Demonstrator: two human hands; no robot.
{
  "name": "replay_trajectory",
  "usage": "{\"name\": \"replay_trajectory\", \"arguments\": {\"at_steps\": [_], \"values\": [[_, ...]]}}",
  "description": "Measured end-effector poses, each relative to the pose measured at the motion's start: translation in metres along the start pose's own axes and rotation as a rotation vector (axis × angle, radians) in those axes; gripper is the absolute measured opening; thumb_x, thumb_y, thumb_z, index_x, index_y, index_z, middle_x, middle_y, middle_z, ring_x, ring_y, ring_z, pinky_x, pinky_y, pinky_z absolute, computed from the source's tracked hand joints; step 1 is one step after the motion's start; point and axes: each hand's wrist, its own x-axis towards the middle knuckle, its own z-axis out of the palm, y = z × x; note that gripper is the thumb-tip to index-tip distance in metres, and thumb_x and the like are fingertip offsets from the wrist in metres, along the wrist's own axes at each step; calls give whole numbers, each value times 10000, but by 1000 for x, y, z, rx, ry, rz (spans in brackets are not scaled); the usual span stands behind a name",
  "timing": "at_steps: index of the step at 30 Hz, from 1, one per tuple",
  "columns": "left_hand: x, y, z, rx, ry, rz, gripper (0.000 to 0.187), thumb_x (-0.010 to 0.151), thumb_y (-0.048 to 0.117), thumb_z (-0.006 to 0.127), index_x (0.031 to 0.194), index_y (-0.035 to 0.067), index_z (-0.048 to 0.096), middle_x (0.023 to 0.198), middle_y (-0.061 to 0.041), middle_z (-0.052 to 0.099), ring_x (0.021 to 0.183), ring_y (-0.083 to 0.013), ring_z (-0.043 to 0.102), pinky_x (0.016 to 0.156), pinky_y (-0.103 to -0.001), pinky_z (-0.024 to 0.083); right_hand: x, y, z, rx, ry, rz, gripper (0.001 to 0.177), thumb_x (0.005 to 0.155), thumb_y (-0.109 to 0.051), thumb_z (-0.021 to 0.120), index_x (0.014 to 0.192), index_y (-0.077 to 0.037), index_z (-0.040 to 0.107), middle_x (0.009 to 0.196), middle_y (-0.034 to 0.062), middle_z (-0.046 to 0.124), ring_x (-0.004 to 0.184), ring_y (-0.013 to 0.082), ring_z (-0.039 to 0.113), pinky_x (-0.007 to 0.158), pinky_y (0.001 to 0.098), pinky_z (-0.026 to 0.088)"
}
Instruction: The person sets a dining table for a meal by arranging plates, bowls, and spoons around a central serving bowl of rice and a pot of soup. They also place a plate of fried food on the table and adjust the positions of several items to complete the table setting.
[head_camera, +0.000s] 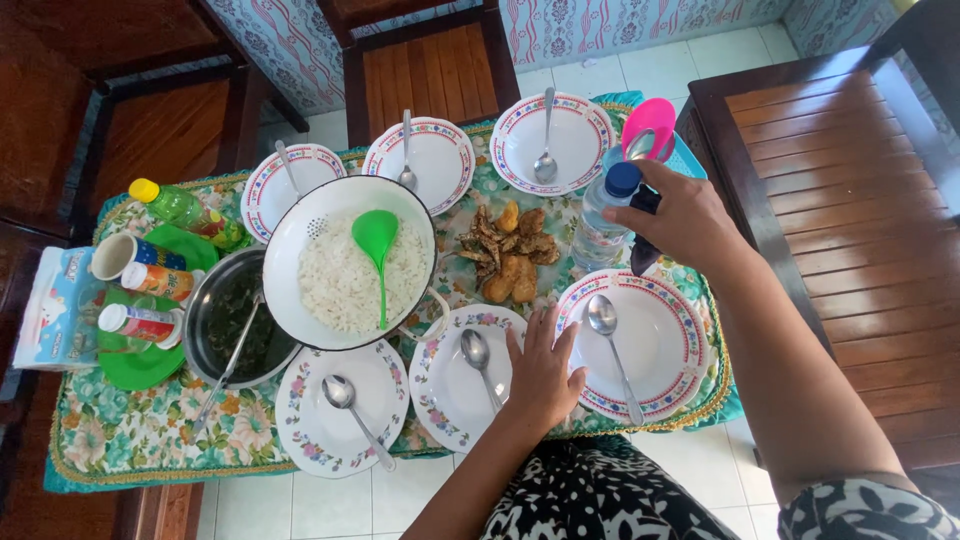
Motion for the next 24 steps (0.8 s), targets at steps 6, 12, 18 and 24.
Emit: {"name": "replay_trajectory", "arguments": {"at_steps": [6,12,18,24], "values": [[-3,-18,24,99,144,-9,728,847,323,819,1468,122,498,1648,-196,293,1535,-380,238,1096,-756,213,-39,-8,-25,-139,-29,130,471,857,-499,762,1182,-163,703,1172,67,731,1060,312,666,893,450,463],[-4,-33,12,5,53,-84,679,950,366,664,1531,107,427,1631,-260,285,1549,-448,212,1123,-800,131,-68,-24,35,45,-468,129,312,931,-290,670,1192,-165,785,1091,164,797,1068,382,743,983,497,566],[6,-74,1,73,252,-229,725,996,523,564,1534,54,434,1622,-261,334,1541,-416,265,1176,-723,126,-50,2,122,-16,-558,258,560,911,-502,617,1454,-371,574,1282,157,711,1217,397,642,1051,523,523],[26,-109,-8,138,222,-390,753,1077,551,363,1569,-19,358,1649,-285,270,1563,-428,195,1224,-658,75,-34,-10,137,-130,-595,320,685,912,-544,581,1533,-265,501,1358,209,664,1294,394,603,1090,499,502]]}}
